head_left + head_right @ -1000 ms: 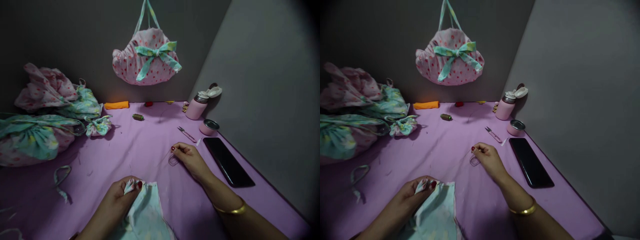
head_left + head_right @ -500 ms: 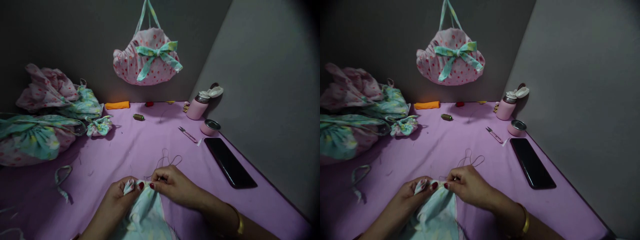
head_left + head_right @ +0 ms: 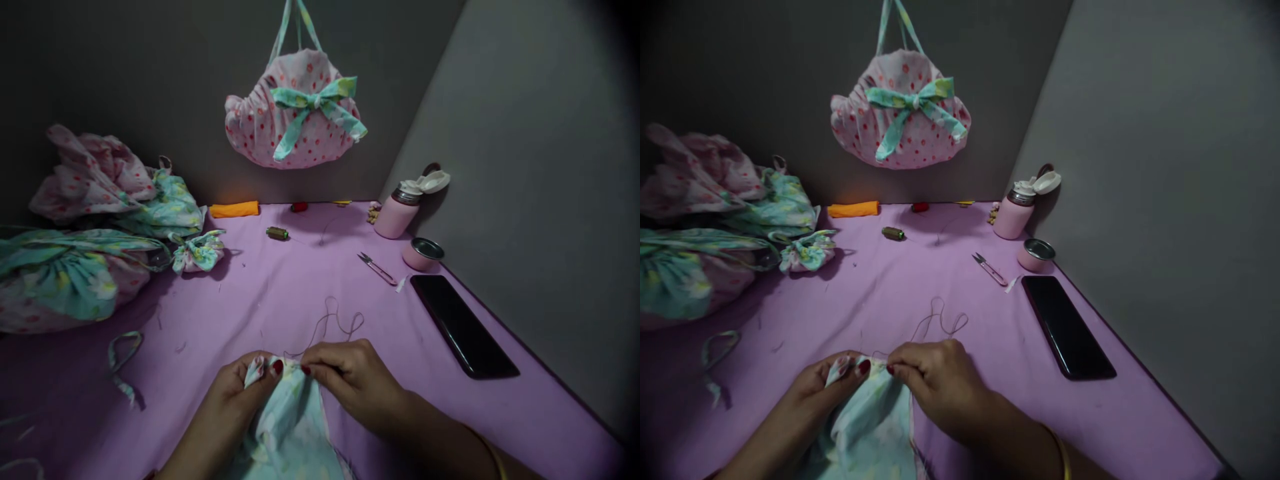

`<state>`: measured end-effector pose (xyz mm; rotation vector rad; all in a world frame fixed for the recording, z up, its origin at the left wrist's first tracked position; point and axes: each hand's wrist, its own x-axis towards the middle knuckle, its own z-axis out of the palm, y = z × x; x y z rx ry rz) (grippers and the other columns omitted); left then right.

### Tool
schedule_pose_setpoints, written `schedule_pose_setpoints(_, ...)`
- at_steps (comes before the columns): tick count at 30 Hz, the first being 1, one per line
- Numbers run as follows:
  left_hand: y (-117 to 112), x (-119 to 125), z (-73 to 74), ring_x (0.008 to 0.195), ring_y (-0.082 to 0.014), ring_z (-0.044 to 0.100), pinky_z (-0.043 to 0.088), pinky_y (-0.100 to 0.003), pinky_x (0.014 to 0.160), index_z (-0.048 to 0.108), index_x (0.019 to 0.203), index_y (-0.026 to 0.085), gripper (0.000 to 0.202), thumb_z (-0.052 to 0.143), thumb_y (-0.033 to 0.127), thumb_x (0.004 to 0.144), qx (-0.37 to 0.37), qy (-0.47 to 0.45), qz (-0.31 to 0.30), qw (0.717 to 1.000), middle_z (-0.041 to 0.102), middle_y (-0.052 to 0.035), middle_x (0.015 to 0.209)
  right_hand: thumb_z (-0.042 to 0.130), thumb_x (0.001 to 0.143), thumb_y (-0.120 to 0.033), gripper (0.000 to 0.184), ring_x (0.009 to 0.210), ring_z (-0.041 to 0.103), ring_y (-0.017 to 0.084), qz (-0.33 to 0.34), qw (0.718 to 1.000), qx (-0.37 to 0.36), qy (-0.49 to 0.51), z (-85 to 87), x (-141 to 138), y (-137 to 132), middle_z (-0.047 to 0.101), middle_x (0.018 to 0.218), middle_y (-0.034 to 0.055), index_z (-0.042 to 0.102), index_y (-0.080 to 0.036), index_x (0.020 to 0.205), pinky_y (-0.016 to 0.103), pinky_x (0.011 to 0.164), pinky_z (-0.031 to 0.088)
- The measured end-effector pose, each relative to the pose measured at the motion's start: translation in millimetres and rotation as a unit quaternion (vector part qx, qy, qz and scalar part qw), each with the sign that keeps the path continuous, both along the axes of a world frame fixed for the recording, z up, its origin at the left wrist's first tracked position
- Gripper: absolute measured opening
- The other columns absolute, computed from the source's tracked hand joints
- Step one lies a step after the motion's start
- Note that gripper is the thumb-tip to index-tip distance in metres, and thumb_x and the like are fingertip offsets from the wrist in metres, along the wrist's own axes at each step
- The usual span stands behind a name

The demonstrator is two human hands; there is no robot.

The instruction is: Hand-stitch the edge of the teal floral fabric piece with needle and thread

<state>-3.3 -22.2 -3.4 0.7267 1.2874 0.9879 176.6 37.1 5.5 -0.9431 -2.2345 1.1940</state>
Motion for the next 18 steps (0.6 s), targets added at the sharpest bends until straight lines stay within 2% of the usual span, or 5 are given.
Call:
schedule_pose_setpoints(8, 0.5, -0.5, -2.8, 0.06, -0.0147, 0.048, 0.038, -0.024, 0.057, 0.067, 0.076, 0.018, 0.026, 0.069, 0.043, 0.072, -0.007, -0.014, -0.005, 1.0, 0.056, 0.0002, 0.062, 0.053, 0.086, -0.019, 0.027, 0.084, 0.069, 0.017, 0.003, 1.0, -0.007, 0.023, -4.9, -1.2, -1.1, 0.073, 0.095, -0.0019, 0.07, -0.034, 0.102, 0.027, 0.071, 0.05)
schedule_pose_setpoints(18, -0.8, 0.1, 1.5, 0.059, -0.0143, 0.048, 0.038, -0.024, 0.055, 0.064, 0.072, 0.017, 0.028, 0.067, 0.045, 0.074, -0.007, 0.007, -0.008, 1.0, 0.055, -0.0006, 0.063, 0.052, 0.085, -0.017, 0.028, 0.08, 0.068, 0.017, 0.004, 1.0, -0.015, 0.004, -3.4, -2.5, -0.6, 0.074, 0.092, 0.0003, 0.071, -0.031, 0.101, 0.027, 0.069, 0.049)
